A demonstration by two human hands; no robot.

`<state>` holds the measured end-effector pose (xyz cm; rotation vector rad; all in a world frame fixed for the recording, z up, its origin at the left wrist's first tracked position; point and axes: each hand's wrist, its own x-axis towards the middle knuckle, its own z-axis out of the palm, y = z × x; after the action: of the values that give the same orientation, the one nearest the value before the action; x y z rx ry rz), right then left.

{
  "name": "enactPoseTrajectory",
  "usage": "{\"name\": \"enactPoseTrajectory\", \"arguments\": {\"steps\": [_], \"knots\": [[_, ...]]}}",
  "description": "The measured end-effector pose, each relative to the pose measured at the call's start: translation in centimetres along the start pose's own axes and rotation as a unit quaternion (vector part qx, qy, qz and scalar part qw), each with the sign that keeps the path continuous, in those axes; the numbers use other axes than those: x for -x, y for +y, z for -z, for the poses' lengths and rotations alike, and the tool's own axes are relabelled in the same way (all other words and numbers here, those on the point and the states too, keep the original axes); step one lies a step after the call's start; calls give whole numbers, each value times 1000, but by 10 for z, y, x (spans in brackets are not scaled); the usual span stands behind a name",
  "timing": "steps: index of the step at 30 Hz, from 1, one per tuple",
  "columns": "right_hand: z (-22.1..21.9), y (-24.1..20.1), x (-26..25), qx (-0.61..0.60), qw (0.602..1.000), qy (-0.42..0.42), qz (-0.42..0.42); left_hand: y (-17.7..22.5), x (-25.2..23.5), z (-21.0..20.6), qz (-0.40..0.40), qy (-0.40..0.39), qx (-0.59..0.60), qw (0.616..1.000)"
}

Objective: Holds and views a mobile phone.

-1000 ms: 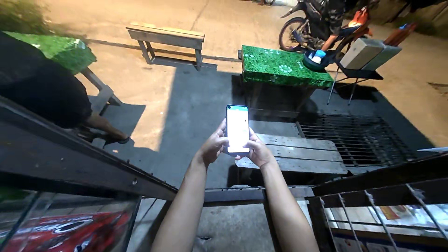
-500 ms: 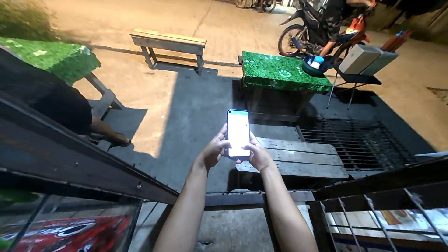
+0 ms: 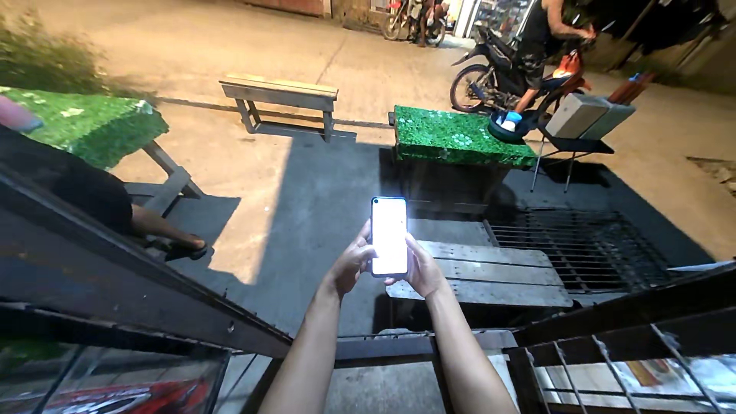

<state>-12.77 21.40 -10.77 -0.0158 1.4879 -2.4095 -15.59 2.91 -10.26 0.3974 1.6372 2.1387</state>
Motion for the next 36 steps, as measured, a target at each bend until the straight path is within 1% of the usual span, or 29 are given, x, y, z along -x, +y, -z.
{"name": "enactPoseTrajectory", "arguments": {"steps": [4, 11, 28, 32, 36], "knots": [[-2, -1, 2, 16, 1000, -9, -5, 0, 1, -2, 1, 6, 13, 1000], [2, 0, -1, 5, 1000, -27, -3, -1, -1, 1, -4, -7, 18, 1000], [1, -1, -1, 0, 1000, -30, -10, 3, 1, -2, 3, 3, 16, 1000], [-1, 1, 0, 8, 1000, -19, -5, 4, 3, -4, 4, 18, 8, 1000], [-1, 1, 0, 14, 1000, -12, -4, 2, 0, -3, 1, 12, 5, 1000]]}}
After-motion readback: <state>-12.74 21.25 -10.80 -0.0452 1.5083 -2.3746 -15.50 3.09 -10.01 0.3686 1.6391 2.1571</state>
